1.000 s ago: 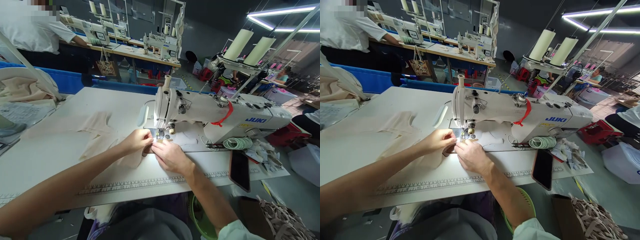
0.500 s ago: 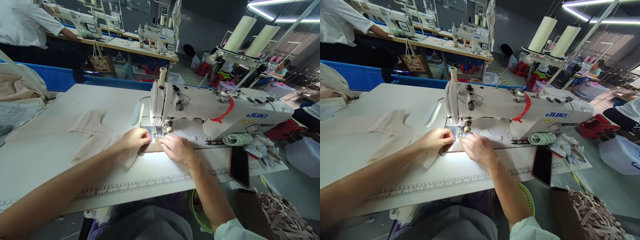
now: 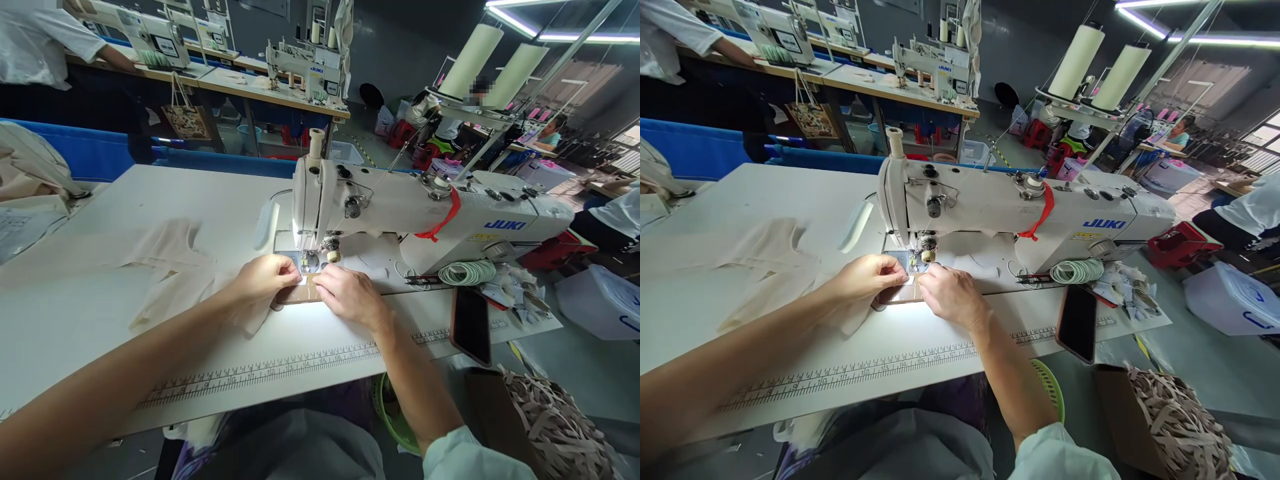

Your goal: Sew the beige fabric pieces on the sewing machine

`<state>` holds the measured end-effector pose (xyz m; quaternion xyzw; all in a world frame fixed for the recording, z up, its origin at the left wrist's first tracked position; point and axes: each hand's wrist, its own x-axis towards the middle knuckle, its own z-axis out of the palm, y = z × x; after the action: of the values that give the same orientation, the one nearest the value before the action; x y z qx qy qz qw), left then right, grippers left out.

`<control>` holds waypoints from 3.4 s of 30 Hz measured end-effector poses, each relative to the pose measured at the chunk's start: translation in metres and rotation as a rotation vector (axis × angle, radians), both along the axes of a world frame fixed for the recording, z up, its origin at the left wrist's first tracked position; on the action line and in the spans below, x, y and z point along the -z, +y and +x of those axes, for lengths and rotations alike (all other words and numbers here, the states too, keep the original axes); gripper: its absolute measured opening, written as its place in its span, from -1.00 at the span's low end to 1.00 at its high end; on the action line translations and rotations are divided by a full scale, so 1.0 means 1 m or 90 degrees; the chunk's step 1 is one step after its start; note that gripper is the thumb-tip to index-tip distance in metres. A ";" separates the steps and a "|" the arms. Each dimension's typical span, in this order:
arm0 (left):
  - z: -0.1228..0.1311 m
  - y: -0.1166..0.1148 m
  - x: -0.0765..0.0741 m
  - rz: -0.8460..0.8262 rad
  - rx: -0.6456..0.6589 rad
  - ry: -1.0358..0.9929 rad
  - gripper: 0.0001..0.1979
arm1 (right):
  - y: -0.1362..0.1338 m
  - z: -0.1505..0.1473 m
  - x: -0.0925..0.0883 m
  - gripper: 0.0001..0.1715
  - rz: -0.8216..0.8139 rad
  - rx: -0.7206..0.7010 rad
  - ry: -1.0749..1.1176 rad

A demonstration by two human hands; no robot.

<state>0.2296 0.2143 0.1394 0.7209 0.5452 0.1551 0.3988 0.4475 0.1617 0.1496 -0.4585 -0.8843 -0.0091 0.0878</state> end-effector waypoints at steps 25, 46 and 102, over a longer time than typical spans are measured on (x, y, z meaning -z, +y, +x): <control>-0.012 -0.034 0.007 0.661 0.299 0.223 -0.64 | -0.001 -0.015 0.010 -0.73 0.004 -0.063 -0.058; 0.003 -0.027 0.031 0.712 0.263 0.363 -0.75 | 0.013 0.004 0.002 -0.67 0.043 0.096 0.027; -0.062 0.006 -0.013 0.301 -0.006 0.295 -0.68 | -0.041 -0.078 0.016 -0.07 0.066 -0.207 0.052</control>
<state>0.1676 0.2202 0.1525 0.8069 0.5739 0.1112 0.0850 0.3691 0.1207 0.1335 -0.3041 -0.9409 -0.0219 0.1473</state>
